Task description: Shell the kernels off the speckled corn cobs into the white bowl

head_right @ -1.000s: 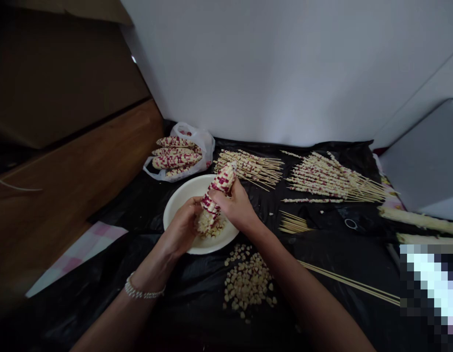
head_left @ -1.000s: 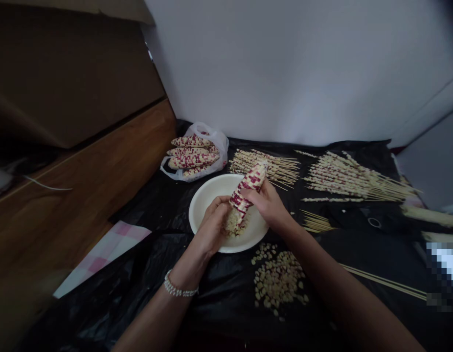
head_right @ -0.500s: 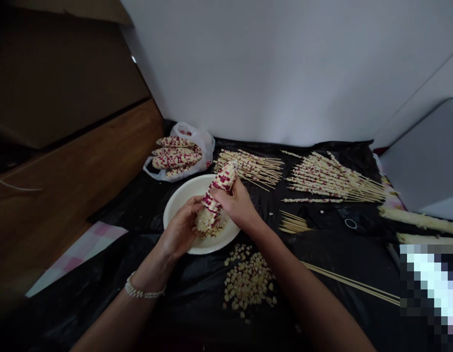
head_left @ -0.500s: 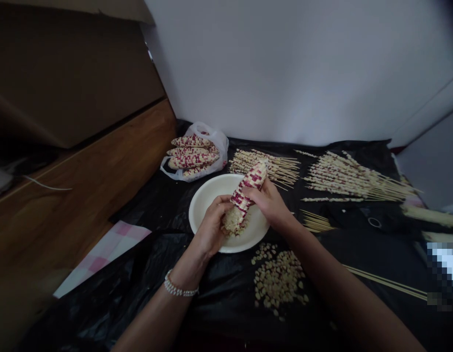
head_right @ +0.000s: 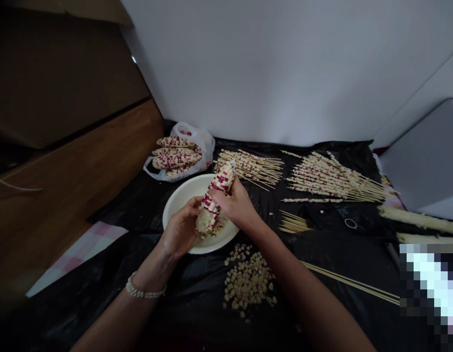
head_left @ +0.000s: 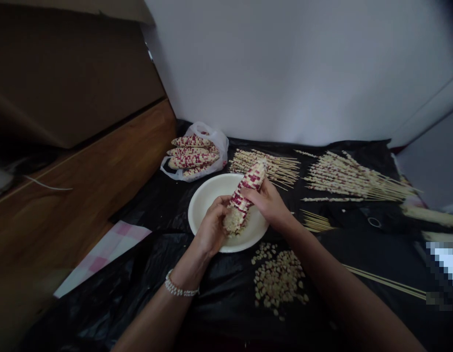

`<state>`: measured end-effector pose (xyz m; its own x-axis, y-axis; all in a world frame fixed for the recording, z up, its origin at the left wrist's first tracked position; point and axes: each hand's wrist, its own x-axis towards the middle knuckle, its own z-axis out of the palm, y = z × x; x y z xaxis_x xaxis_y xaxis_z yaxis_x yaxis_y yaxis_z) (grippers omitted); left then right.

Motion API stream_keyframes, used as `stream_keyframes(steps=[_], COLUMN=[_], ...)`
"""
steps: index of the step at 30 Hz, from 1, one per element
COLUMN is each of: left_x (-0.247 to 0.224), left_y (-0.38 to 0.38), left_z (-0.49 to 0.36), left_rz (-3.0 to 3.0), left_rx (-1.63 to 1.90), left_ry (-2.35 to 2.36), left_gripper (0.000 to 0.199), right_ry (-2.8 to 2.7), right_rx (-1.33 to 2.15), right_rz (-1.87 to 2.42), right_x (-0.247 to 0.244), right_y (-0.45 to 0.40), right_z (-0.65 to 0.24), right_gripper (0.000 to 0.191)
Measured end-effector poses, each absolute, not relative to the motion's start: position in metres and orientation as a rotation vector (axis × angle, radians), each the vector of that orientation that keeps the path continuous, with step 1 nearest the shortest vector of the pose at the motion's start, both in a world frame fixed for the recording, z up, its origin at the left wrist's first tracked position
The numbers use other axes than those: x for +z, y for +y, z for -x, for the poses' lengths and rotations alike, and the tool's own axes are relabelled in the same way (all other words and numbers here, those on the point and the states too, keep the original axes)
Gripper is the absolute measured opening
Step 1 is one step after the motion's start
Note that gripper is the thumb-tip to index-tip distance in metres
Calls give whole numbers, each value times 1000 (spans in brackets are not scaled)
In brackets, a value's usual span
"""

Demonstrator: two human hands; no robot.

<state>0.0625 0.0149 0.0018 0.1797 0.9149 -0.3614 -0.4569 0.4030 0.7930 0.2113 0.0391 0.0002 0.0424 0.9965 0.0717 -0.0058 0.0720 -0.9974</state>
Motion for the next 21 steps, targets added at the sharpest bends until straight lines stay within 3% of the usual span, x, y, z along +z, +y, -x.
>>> stream_keyframes(steps=[3, 10, 21], left_x=[2, -3, 0], left_y=[14, 11, 16], left_z=[-64, -65, -63], left_rz=[-573, -668, -640], left_rx=[1056, 1046, 1037], left_ry=[935, 902, 985], left_gripper=[29, 46, 31], right_ry=[-1203, -1141, -1228], right_rx=[1132, 1162, 1152], right_rz=[1170, 1133, 1163], right_x=[0, 0, -2], right_y=[40, 43, 40], right_z=[-212, -216, -213], right_gripper=[40, 33, 35])
